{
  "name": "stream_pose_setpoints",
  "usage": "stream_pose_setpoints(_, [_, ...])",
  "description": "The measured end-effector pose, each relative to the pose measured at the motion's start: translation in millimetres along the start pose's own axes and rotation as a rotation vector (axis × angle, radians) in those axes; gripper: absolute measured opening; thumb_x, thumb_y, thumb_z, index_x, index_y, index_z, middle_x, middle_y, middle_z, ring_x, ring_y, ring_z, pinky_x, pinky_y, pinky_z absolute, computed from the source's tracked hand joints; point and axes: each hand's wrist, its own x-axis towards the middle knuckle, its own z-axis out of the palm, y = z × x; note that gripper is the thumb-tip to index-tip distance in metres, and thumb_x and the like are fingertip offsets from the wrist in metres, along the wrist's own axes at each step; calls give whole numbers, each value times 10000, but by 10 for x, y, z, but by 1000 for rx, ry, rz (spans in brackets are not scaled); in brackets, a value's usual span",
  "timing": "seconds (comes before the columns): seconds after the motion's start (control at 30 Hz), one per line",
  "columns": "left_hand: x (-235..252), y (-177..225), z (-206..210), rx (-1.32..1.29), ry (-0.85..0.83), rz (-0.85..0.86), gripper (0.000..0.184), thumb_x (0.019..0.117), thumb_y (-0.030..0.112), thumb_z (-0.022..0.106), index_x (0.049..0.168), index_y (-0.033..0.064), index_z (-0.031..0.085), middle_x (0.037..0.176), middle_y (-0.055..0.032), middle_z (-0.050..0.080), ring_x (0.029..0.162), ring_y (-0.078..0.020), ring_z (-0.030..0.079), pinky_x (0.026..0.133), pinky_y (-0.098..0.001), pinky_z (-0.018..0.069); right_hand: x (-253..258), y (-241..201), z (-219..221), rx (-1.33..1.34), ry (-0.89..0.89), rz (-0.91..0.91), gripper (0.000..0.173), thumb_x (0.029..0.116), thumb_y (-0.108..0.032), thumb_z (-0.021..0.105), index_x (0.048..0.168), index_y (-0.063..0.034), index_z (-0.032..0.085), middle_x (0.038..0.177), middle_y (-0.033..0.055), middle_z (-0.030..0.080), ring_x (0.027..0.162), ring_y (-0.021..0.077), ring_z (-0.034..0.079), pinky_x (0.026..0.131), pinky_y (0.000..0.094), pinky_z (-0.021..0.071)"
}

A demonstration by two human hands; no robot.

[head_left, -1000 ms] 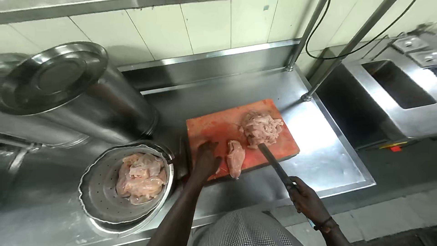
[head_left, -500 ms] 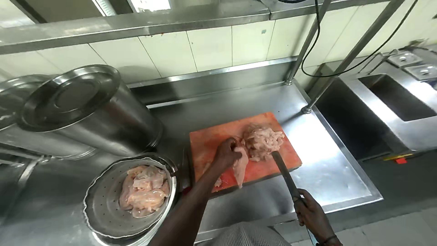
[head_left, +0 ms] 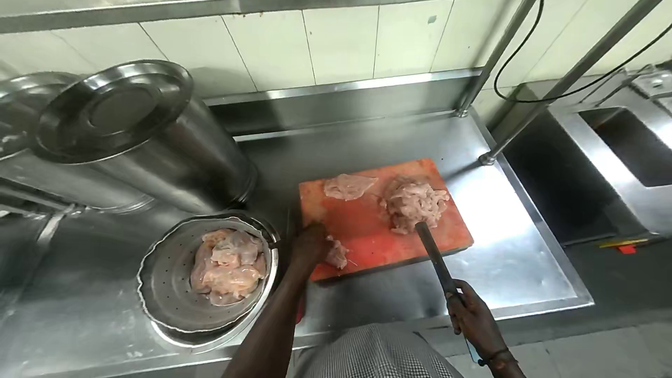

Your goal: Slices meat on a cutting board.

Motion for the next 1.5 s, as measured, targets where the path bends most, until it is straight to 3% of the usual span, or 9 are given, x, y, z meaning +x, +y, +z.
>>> stream_pose_setpoints(0.17, [-100,215,-54,-281,3,91,221,895,124,747,1043,-17,662,957,-205,675,873,-356,670,785,-574,552,47,-93,110,-98,-50,-93,348,1022,-214,539,1351,-104,572,667,43,577,469,152,536,434,324,488])
stream_pose_setpoints(0.23, [-225,370,-89,-619,8,145,258,893,21,743,1105,-26,603,971,-184,659,780,-280,687,694,-461,610,69,-142,161,-142,-62,-123,348,1027,-239,534,1351,-121,579,674,40,586,478,155,550,444,332,499])
stream_pose_setpoints(0.33, [-401,545,-77,-943,8,180,233,895,-70,704,1108,-15,627,1002,-158,655,801,-240,698,696,-400,638,73,-227,264,-143,-80,-137,339,1027,-249,533,1339,-129,583,681,42,592,475,159,554,445,334,505])
stream_pose_setpoints(0.53, [-379,108,352,-318,-41,33,181,937,177,747,1002,17,696,927,-159,714,824,-297,712,779,-514,596,46,-305,410,-167,-184,-106,241,1043,-218,514,1244,-98,575,678,50,604,482,176,602,472,345,560])
stream_pose_setpoints(0.67, [-485,-6,380,-146,67,-38,152,927,211,738,957,66,704,872,-134,705,824,-321,689,754,-568,557,36,-276,463,-385,-203,-133,177,1027,-205,541,1152,-88,588,729,53,628,508,170,619,512,358,576])
stream_pose_setpoints(0.83, [-470,137,488,-139,220,255,305,931,192,734,1195,45,693,1241,-172,667,1211,-336,621,1027,-522,517,16,-578,611,-831,-206,-90,213,1035,-216,508,1185,-73,560,830,118,652,785,298,679,734,484,552])
stream_pose_setpoints(0.9, [-345,183,635,-147,247,408,399,913,216,757,1256,36,662,1300,-189,636,1267,-350,584,1073,-510,490,24,-680,701,-925,-205,-66,245,1048,-228,480,1242,-90,540,867,132,677,841,321,702,762,494,561])
stream_pose_setpoints(1.07, [-58,183,962,-117,432,584,354,899,284,747,1167,56,705,1170,-145,686,1162,-327,633,1040,-524,497,27,-819,877,-1085,-223,-27,281,1083,-256,413,1260,-89,553,1005,156,697,980,341,707,840,501,556])
stream_pose_setpoints(1.5, [14,125,989,-67,431,638,246,945,284,695,1058,73,753,1131,-123,715,1141,-320,650,1032,-534,493,352,-889,1376,-1207,-196,-122,334,1051,-185,461,1360,-59,483,1071,178,698,1000,362,716,829,516,575])
